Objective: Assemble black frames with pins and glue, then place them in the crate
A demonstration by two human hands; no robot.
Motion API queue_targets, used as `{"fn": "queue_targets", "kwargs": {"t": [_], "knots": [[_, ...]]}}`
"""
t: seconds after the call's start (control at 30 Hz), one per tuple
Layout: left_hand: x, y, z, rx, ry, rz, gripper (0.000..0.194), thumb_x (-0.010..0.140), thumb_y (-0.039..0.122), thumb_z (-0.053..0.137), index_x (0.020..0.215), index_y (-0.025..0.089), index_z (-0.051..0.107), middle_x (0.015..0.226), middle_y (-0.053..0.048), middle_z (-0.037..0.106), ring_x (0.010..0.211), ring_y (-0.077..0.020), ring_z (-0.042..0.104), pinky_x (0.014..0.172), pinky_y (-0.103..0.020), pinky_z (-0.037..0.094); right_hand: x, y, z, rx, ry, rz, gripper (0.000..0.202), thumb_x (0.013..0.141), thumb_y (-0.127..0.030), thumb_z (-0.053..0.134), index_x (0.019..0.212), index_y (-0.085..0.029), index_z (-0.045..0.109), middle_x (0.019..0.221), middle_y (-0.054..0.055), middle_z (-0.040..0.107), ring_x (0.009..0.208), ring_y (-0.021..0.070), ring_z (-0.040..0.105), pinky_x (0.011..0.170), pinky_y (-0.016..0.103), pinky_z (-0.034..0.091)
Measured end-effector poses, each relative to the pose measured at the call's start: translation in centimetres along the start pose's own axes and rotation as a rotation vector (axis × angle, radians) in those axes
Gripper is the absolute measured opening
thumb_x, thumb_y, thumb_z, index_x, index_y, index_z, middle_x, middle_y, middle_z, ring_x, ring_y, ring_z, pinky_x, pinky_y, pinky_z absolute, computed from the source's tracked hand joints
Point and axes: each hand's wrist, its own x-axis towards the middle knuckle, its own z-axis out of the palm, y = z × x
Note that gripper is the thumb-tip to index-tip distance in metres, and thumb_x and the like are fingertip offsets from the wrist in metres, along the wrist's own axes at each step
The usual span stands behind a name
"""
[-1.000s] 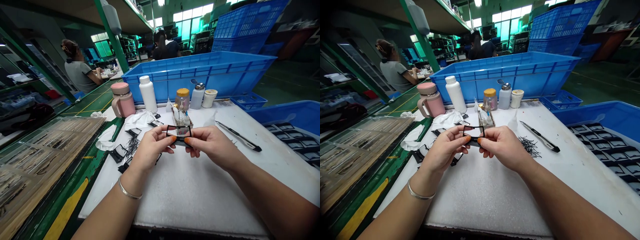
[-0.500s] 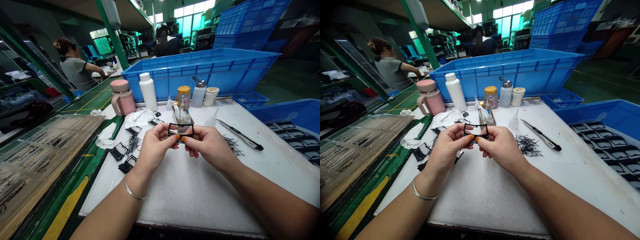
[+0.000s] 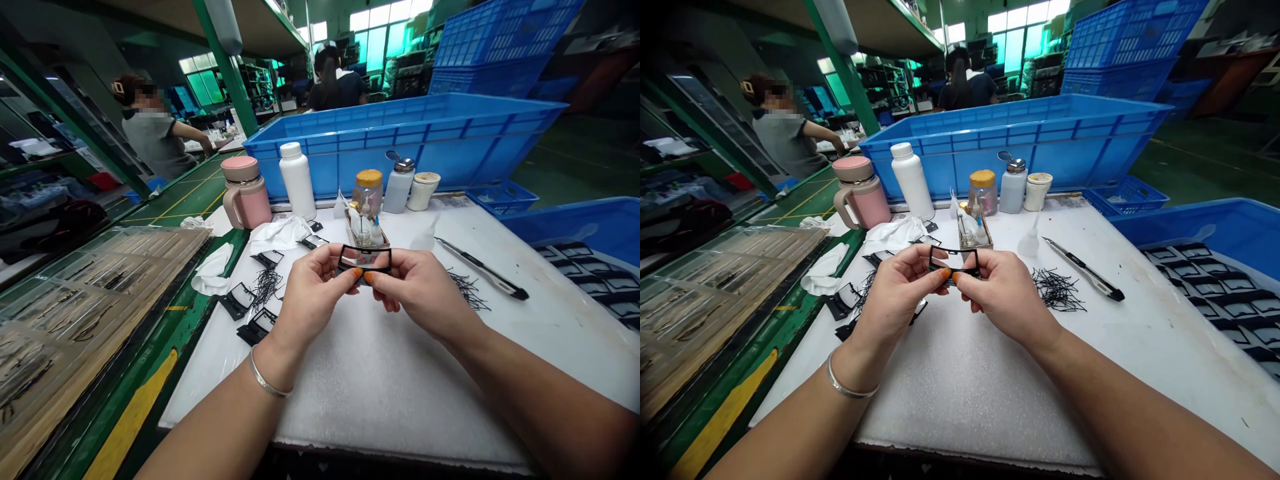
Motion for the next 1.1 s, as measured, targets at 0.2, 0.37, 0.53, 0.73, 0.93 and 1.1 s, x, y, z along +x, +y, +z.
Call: {"fn": "queue_targets", "kwargs": {"t": [0.2, 0.37, 0.53, 0.73, 0.93, 1.1], "knots": [[0.1, -0.2, -0.2, -0.018, 0.012, -0.038, 0.018, 0.078, 0.021, 0.071, 0.094, 0.016, 0.064, 0.085, -0.003, 0.065, 0.069, -0.0105, 0.061, 0.064, -0.021, 0.054, 0.1, -0.1, -0.2, 0.02, -0.019, 0.014, 0.016, 0.079, -0.027, 0.066, 0.069, -0.017, 0.058, 0.053, -0.003, 0.056, 0.045, 0.0083, 0.051, 0.043, 0.019, 0.039], [0.3, -0.2, -0.6, -0.154, 0.033, -0.183, 0.024, 0.074, 0.022, 0.075, 0.094, 0.015, 0.062, 0.077, 0.0, 0.063, 0.061, -0.0083, 0.06, 0.062, -0.02, 0.054, 0.6, 0.1, -1.0, 0.082, -0.11, 0.04, 0.033, 0.082, -0.045, 0.065, 0.069, -0.015, 0.061, 0.059, 0.001, 0.062, 0.048, 0.0088, 0.054, 0.046, 0.02, 0.041], [0.4, 0.1, -0.8, -0.235, -0.001, -0.273, 0.027, 0.071, 0.019, 0.076, 0.094, 0.014, 0.063, 0.071, 0.0, 0.062, 0.058, -0.0077, 0.058, 0.057, -0.017, 0.052, 0.7, 0.2, -1.4, 0.098, -0.1, 0.033, 0.041, 0.087, -0.048, 0.057, 0.063, -0.015, 0.061, 0.058, 0.002, 0.063, 0.045, 0.0086, 0.054, 0.044, 0.021, 0.039], [0.4, -0.1, -0.9, -0.208, -0.091, -0.307, 0.035, 0.075, 0.026, 0.075, 0.104, 0.013, 0.062, 0.073, -0.003, 0.064, 0.06, -0.0099, 0.061, 0.058, -0.019, 0.053, 0.6, 0.2, -1.3, 0.119, -0.076, 0.042, 0.041, 0.087, -0.044, 0.058, 0.059, -0.015, 0.061, 0.054, 0.002, 0.061, 0.042, 0.0087, 0.051, 0.042, 0.021, 0.037], [0.4, -0.4, -1.1, -0.185, -0.104, -0.286, 0.037, 0.076, 0.024, 0.074, 0.109, 0.015, 0.059, 0.068, 0.0, 0.062, 0.055, -0.0084, 0.059, 0.056, -0.018, 0.051, 0.4, 0.0, -1.2, 0.094, -0.068, 0.051, 0.042, 0.087, -0.045, 0.058, 0.058, -0.015, 0.061, 0.053, 0.002, 0.061, 0.041, 0.0087, 0.05, 0.041, 0.022, 0.036], [0.4, -0.5, -1.2, -0.147, -0.1, -0.27, 0.037, 0.075, 0.024, 0.075, 0.107, 0.015, 0.059, 0.063, 0.002, 0.06, 0.05, -0.0075, 0.057, 0.053, -0.017, 0.05, 0.3, 0.1, -1.2, 0.062, -0.057, 0.043, 0.043, 0.087, -0.046, 0.057, 0.057, -0.016, 0.061, 0.05, 0.002, 0.06, 0.04, 0.0088, 0.049, 0.041, 0.022, 0.034]]}}
